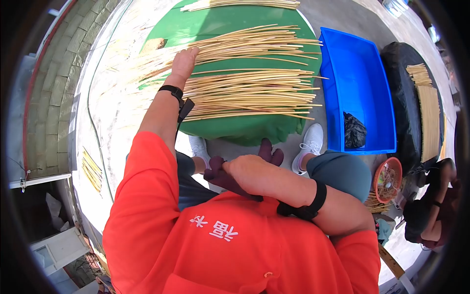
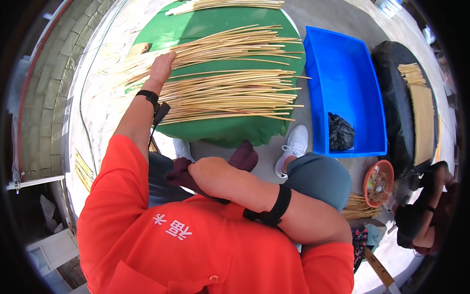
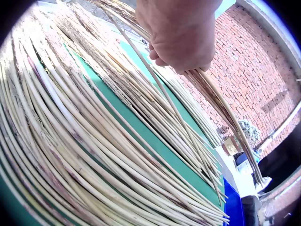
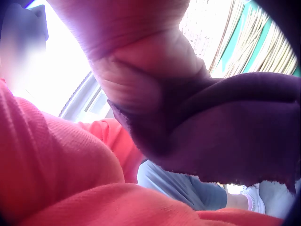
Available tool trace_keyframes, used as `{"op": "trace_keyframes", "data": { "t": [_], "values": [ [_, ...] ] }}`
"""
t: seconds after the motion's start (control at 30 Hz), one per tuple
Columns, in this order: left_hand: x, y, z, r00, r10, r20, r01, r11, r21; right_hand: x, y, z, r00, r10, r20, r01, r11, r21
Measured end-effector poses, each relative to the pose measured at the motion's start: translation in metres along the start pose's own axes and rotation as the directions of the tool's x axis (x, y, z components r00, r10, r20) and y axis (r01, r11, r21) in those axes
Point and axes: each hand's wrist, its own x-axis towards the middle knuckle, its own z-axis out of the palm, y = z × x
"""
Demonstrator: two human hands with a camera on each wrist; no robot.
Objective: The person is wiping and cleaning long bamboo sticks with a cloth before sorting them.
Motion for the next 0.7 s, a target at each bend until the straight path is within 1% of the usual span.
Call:
{"op": "trace_keyframes", "data": {
  "t": [0.07,0.13,0.17,0.2,0.3,0.33,0.37,0.4,0.43,0.47,0.5,0.53,0.6,0.63,0.67,0.7],
  "values": [
    [0.0,-0.004,-0.012,1.0,-0.006,0.021,0.006,1.0,0.005,0.0,-0.002,-0.001,1.0,0.022,0.004,-0.022,1.0,-0.001],
    [0.0,-0.007,-0.021,0.996,0.039,0.083,-0.039,0.999,0.001,0.0,-0.003,-0.002,1.0,0.021,0.004,-0.021,1.0,-0.007],
    [0.001,-0.004,-0.03,0.99,0.022,0.14,-0.025,0.999,0.02,0.001,-0.004,-0.002,1.0,0.029,0.011,-0.029,1.0,-0.01],
    [0.001,-0.001,-0.038,0.99,0.018,0.139,-0.023,0.999,0.028,0.002,-0.003,-0.001,1.0,0.021,0.009,-0.021,1.0,-0.012],
    [0.003,0.007,-0.062,0.974,0.06,0.217,-0.068,0.997,0.028,0.005,-0.006,-0.004,1.0,-0.02,-0.019,0.019,0.998,-0.06],
    [0.004,0.011,-0.068,0.975,0.057,0.216,-0.066,0.997,0.031,0.005,-0.008,-0.009,0.999,-0.003,-0.044,0.003,1.0,0.005],
    [0.004,0.017,-0.078,0.969,0.022,0.246,-0.037,0.998,0.056,0.005,-0.01,-0.014,0.997,0.018,-0.069,-0.013,0.997,0.07],
    [0.002,0.021,-0.084,0.961,-0.012,0.276,-0.01,0.997,0.08,0.007,-0.008,-0.014,0.997,0.018,-0.071,-0.013,0.998,0.067],
    [0.001,0.023,-0.088,0.962,-0.008,0.272,-0.014,0.997,0.079,0.009,-0.005,-0.013,0.989,0.003,-0.148,0.015,0.993,0.12],
    [0.0,0.024,-0.087,0.945,-0.031,0.325,0.011,0.998,0.065,0.009,-0.003,-0.014,0.974,-0.005,-0.226,0.045,0.984,0.172],
    [-0.001,0.027,-0.086,0.925,-0.049,0.378,0.032,0.998,0.051,0.008,-0.004,-0.02,0.977,0.035,-0.212,0.009,0.978,0.208],
    [-0.007,0.029,-0.084,0.926,-0.032,0.375,0.018,0.999,0.042,0.011,0.0,-0.02,0.974,0.049,-0.221,-0.002,0.977,0.212],
    [-0.02,0.029,-0.072,0.944,-0.06,0.323,0.075,0.997,-0.035,0.02,0.012,-0.013,0.961,0.092,-0.259,-0.025,0.968,0.251],
    [-0.021,0.027,-0.065,0.925,-0.063,0.376,0.089,0.995,-0.054,0.022,0.017,-0.011,0.958,0.11,-0.264,-0.04,0.965,0.258],
    [-0.021,0.029,-0.065,0.925,-0.049,0.377,0.079,0.995,-0.066,0.023,0.02,-0.008,0.946,0.121,-0.3,-0.042,0.966,0.256],
    [-0.021,0.03,-0.066,0.914,-0.072,0.399,0.099,0.994,-0.046,0.023,0.023,-0.005,0.934,0.129,-0.334,-0.043,0.967,0.253]
  ]
}}
